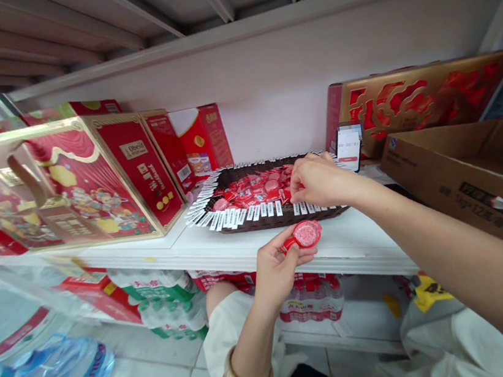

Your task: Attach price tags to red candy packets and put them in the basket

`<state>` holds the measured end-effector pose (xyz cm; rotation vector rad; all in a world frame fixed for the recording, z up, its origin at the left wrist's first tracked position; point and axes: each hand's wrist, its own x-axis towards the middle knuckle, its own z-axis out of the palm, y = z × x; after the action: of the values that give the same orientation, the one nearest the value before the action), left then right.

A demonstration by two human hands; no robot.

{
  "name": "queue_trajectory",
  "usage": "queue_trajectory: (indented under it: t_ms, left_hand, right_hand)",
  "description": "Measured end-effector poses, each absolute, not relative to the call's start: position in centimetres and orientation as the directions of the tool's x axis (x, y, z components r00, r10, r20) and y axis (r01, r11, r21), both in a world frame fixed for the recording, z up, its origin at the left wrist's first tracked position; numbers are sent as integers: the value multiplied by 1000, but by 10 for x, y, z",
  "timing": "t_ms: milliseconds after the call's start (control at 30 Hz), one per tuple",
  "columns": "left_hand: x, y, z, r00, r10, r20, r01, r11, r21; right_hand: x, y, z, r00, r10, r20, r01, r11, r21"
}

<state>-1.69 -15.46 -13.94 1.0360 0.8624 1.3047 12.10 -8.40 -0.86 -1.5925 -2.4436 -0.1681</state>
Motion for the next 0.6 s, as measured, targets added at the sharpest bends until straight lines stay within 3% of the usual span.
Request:
queue_trajectory:
  t_ms: [100,200,267,400,600]
  left_hand:
    - [-18,-160,-138,108,992,69,-337,-29,941]
    - [-20,-168,-135,116,990,77,-351,-32,936]
    - [-19,-174,-133,124,989,76,-359,-27,933]
    - [-12,-188,-126,181,980,80,-350,-12,937]
    - [2,-202,-111,227,970,90,-270,-26,962]
  right_hand:
    - [132,-103,-9,-391,855,341,884,452,-119]
    - [152,-136,-21,-316,751,579,697,598,-395]
    - [166,-160,-38,-209,743,636,530,632,-565]
    - [181,-193,-78,-90,873,479,338,479,-810]
    - [184,-201,-104,-36,933,359,187,359,-915]
